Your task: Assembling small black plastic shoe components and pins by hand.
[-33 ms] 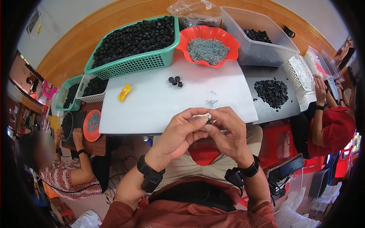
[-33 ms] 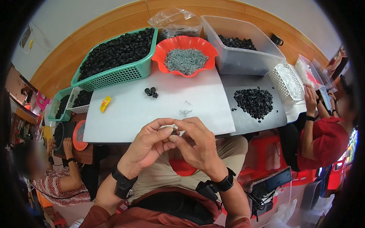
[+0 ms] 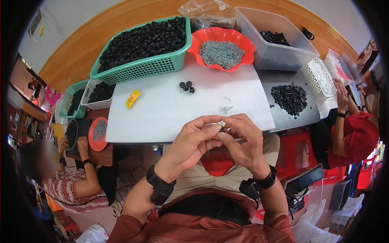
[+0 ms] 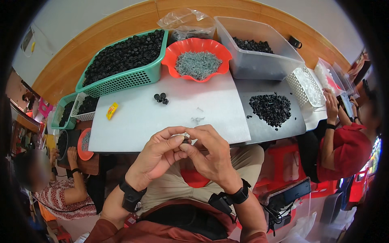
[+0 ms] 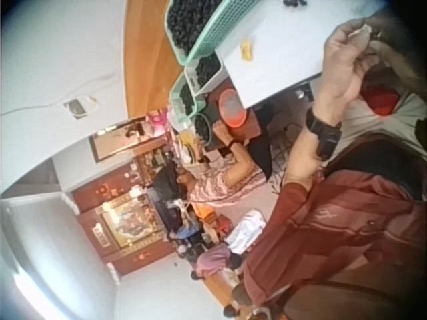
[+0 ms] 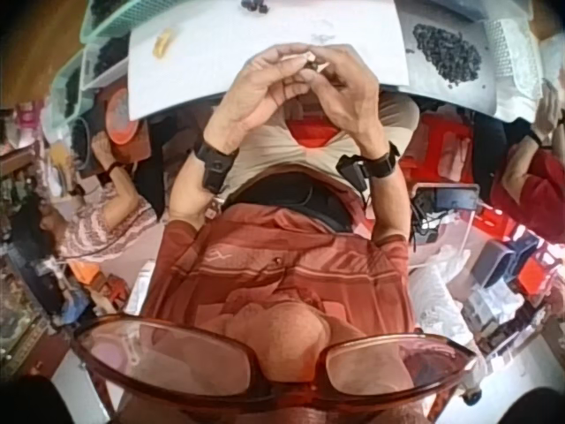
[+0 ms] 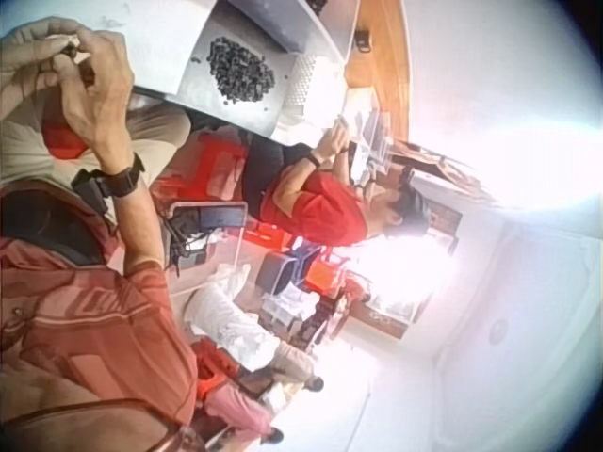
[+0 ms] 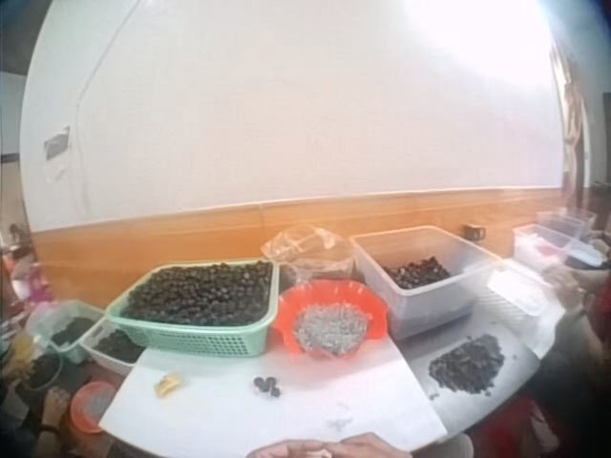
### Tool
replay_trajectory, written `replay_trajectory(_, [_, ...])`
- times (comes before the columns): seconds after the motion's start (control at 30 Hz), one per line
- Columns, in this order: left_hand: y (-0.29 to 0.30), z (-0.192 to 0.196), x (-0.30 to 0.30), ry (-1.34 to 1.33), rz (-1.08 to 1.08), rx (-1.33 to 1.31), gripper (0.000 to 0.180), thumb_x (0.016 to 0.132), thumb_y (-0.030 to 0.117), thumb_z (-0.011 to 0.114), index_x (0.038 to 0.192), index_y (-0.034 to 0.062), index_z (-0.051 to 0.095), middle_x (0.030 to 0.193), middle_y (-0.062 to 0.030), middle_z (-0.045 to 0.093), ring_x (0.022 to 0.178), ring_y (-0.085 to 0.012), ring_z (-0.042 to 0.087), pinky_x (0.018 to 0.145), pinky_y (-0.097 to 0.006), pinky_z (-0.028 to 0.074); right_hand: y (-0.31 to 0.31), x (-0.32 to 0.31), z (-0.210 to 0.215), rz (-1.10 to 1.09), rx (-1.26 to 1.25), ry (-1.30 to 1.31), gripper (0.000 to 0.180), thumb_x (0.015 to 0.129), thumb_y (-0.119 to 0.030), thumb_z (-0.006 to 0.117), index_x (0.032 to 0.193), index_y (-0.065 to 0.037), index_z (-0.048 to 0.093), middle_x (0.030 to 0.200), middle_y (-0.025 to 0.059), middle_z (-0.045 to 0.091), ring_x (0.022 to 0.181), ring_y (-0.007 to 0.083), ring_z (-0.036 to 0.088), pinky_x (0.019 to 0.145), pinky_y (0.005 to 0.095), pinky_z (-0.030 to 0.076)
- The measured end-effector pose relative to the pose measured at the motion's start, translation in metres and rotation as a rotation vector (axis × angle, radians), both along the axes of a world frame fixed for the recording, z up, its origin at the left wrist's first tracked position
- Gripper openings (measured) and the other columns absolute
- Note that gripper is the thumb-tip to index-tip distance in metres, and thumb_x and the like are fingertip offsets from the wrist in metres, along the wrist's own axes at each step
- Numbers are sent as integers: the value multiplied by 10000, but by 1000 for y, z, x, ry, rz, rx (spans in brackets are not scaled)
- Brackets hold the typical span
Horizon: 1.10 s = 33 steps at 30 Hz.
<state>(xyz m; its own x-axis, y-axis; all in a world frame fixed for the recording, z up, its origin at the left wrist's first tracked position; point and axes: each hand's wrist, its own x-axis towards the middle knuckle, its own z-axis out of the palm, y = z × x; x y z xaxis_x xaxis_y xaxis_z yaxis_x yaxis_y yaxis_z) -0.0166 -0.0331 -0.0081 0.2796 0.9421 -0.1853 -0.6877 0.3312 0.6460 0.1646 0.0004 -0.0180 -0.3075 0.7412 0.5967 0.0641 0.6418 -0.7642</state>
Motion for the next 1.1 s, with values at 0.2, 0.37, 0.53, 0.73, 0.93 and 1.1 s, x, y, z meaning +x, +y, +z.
replay_trajectory(0.2, [0,-5,0,-64,0,-12,264,1021,96,649,1269,4,637,1115,-93,709,994,-156,714,891,-305,610,-2,1,-1,-32,-9,6,313,841,29,805,1131,-11,694,1026,118,664,736,139,675,594,264,560])
replay_trajectory(0.37, [-1,-5,6,-63,52,-21,199,1027,91,630,1220,48,660,1084,-72,719,991,-157,711,910,-323,602,-1,-4,-1,-158,157,-41,278,825,20,813,1081,-11,709,990,118,659,735,164,675,585,287,550])
replay_trajectory(0.53, [-1,-2,12,-46,88,-24,188,1029,107,636,1212,68,658,1075,-60,718,992,-150,709,903,-320,590,-1,-8,-3,-267,290,-79,265,825,15,804,1074,-18,718,961,129,652,721,231,675,586,316,552])
replay_trajectory(0.73, [-2,3,14,-11,97,8,193,1033,108,633,1220,62,644,1083,-54,719,967,-142,706,867,-303,591,-1,-9,-6,-295,325,-124,291,880,17,753,1154,-28,669,983,148,622,730,272,677,581,345,554])
replay_trajectory(0.93, [6,6,7,427,269,196,231,1001,132,695,1205,27,674,1106,-62,726,921,-107,690,797,-277,586,3,-4,-12,-299,251,-79,241,919,4,725,1143,-10,637,1019,168,608,734,291,662,581,355,545])
replay_trajectory(1.1, [46,-8,-39,1599,633,664,198,900,85,743,1090,28,744,1069,-71,728,954,-228,668,821,-345,545,5,6,-13,-278,149,-46,215,942,-19,712,1141,4,633,1021,155,607,745,234,604,624,326,511])
